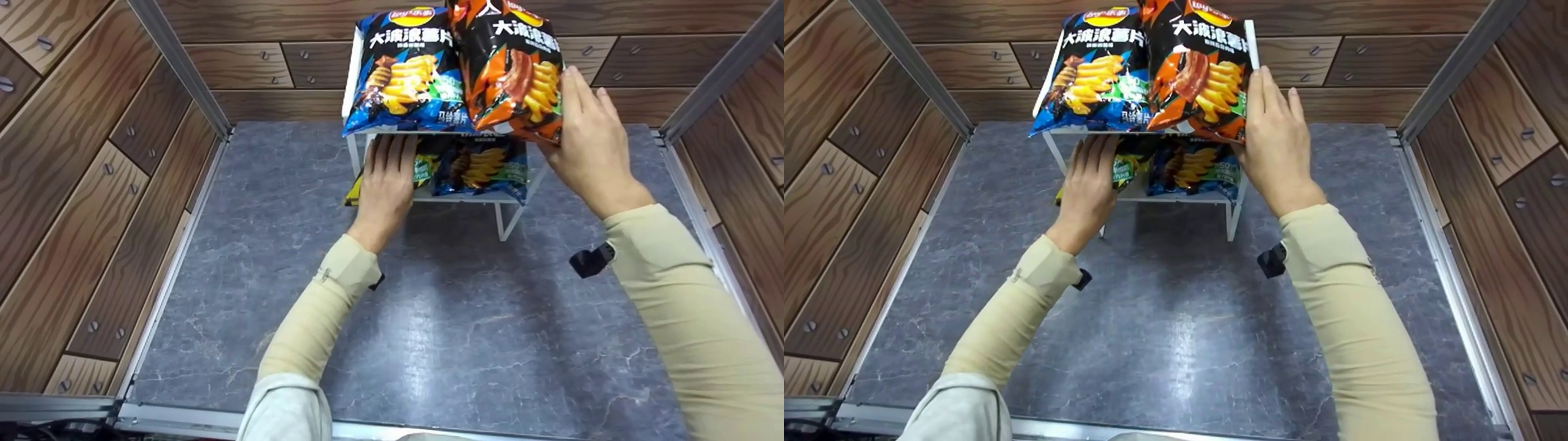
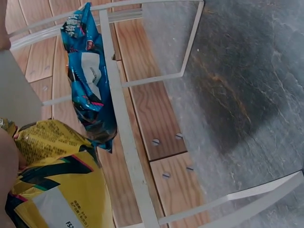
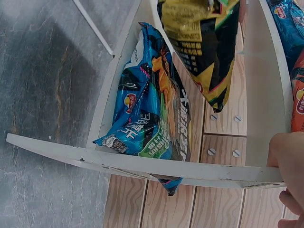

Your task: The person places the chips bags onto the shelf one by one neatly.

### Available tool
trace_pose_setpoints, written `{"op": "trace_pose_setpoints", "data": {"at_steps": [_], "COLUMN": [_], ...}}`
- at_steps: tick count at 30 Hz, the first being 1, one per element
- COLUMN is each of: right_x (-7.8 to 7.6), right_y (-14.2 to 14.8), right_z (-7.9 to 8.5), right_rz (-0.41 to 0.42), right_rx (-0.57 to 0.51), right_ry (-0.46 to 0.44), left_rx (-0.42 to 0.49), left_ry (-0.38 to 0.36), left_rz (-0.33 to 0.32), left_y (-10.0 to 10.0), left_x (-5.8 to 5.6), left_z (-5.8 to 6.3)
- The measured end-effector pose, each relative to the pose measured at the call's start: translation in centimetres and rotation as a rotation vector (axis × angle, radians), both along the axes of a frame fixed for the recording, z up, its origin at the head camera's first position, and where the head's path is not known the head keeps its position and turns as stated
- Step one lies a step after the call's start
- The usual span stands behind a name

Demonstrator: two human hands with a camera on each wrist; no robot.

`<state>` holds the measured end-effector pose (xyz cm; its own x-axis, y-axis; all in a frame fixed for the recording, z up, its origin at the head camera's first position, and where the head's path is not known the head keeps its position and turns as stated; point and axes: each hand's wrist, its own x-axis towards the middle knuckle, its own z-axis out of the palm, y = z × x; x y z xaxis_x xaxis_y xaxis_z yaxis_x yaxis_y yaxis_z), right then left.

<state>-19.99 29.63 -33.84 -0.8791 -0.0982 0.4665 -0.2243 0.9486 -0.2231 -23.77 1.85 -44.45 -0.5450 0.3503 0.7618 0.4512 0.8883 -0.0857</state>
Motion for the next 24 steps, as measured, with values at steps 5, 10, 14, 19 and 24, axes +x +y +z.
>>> {"op": "trace_pose_setpoints", "data": {"at_steps": [5,10,14,19,24], "right_x": [0.0,-0.1,0.0,0.0,0.0], "right_y": [0.0,-0.1,-0.1,0.0,0.1], "right_z": [0.0,0.0,0.1,0.1,0.0], "right_rz": [-0.001,0.001,0.000,-0.009,-0.008], "right_rx": [-0.005,-0.008,-0.005,-0.003,-0.003], "right_ry": [0.005,0.014,0.008,-0.015,-0.013], "left_rx": [-0.026,-0.052,-0.091,-0.178,-0.240], "left_ry": [-0.029,-0.175,-0.218,-0.258,-0.406], "left_rz": [0.086,0.124,0.125,0.128,0.134], "left_y": [1.1,1.8,2.1,2.4,2.5], "left_x": [-1.1,-1.4,-1.3,-0.7,-0.4], "left_z": [-0.2,-0.4,-0.8,-1.2,-1.2]}}
